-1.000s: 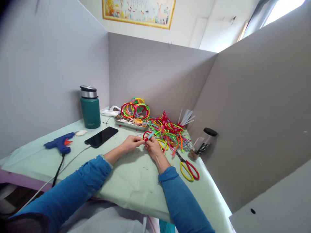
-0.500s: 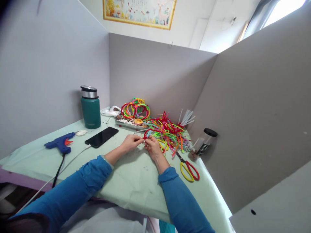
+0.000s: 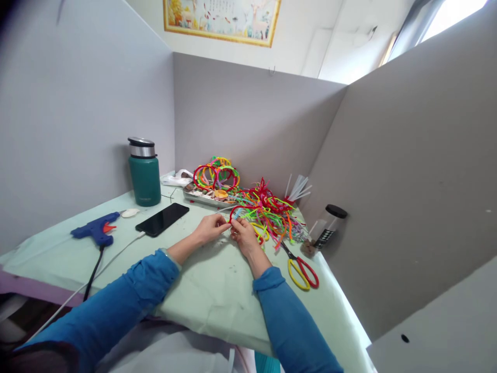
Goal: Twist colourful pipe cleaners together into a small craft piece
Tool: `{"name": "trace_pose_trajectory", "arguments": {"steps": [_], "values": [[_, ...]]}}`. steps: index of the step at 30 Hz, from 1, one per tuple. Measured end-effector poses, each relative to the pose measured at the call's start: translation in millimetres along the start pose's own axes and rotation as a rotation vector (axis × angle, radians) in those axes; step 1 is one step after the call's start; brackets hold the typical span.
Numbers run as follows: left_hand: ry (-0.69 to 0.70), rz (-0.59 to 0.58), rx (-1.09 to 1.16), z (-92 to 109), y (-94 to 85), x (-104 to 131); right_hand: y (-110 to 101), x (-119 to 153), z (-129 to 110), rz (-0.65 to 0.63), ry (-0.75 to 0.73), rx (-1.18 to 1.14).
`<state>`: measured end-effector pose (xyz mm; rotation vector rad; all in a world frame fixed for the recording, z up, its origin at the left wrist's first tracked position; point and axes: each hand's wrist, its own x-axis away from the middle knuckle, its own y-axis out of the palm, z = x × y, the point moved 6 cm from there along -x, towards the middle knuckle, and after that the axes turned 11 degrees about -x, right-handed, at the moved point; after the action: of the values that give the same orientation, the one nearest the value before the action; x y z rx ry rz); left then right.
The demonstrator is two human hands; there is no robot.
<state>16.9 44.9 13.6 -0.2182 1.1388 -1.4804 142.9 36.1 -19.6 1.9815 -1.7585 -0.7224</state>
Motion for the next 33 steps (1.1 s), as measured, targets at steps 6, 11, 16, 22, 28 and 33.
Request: {"name": "trace_pose_trajectory", "arguments": {"steps": [6, 11, 16, 22, 28, 33], "values": [[0.021, -0.052, 0.024, -1, 4.0, 0, 0, 0, 1, -0.008, 0.006, 0.022], [-0.005, -0.088, 0.054, -1, 4.7, 1, -1, 1, 1, 0.018, 0.021, 0.031], [0.052, -0.126, 0.130, 6, 4.5, 1, -1, 0, 2, 0.008, 0.017, 0.076], [0.050, -0.083, 0.261, 3, 5.3, -4, 1, 0, 3, -0.026, 0.008, 0.109], [0.019, -0.040, 0.297, -2, 2.3, -6, 1, 0, 4, -0.030, 0.014, 0.120], [-0.023, -0.031, 0.298, -11, 7.2, -9, 0, 0, 5, -0.019, 0.007, 0.124]]}}
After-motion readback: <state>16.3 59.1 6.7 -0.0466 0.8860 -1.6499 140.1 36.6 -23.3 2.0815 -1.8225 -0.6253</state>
